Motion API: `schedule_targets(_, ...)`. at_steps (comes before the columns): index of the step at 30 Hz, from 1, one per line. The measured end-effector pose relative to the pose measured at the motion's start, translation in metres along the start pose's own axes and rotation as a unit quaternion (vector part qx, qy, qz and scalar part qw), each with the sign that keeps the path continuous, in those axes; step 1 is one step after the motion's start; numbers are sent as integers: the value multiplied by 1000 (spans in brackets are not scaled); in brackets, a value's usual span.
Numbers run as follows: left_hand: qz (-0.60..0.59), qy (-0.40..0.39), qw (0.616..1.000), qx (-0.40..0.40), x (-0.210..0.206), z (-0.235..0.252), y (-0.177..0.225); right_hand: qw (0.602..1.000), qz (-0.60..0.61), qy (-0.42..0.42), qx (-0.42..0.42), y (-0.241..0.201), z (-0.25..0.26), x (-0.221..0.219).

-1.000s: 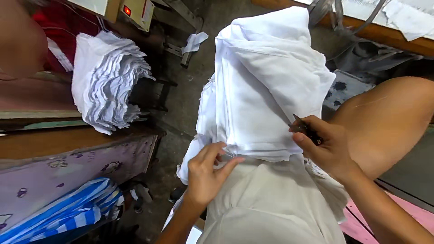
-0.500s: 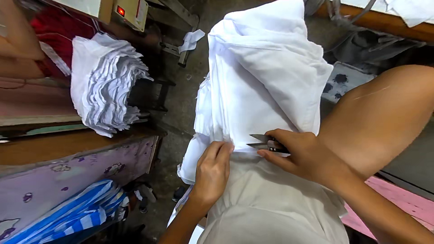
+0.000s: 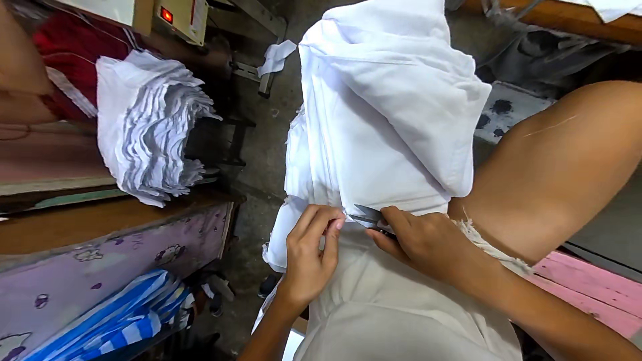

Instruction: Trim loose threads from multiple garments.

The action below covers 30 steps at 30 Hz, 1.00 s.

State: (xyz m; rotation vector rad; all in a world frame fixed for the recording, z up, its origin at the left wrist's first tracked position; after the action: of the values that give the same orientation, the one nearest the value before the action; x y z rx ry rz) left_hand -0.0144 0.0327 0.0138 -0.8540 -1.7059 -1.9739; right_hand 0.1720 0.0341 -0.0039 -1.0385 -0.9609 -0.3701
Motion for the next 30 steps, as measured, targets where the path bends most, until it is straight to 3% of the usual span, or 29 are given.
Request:
schedule_targets(14,24,5,999,-24,-5,-1,7,993,-5,52,-108,-26,1,-16)
schedule_targets(22,26,-3,999,-23,-4,-4,3,990,-9,56,-126,-21,1,-14)
schedule_targets(26,74,-10,997,18,22,-1,-16,983,111,43,-141,5,3,3)
schedule_targets(30,221,-13,972,79,78,8,-56,974,167,49,-146,25,7,14)
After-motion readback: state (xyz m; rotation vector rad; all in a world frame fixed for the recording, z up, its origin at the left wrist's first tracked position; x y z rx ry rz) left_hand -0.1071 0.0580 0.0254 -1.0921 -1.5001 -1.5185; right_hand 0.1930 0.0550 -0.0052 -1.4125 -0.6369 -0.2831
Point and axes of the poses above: each hand's wrist, its own z-axis towards the middle knuckle, its own x-axis out of the back of the hand, y = z × x, the point moved 4 cm from there along z, towards the middle knuckle, and after that the axes turned 1 degree about x, right-handed, at the moved point
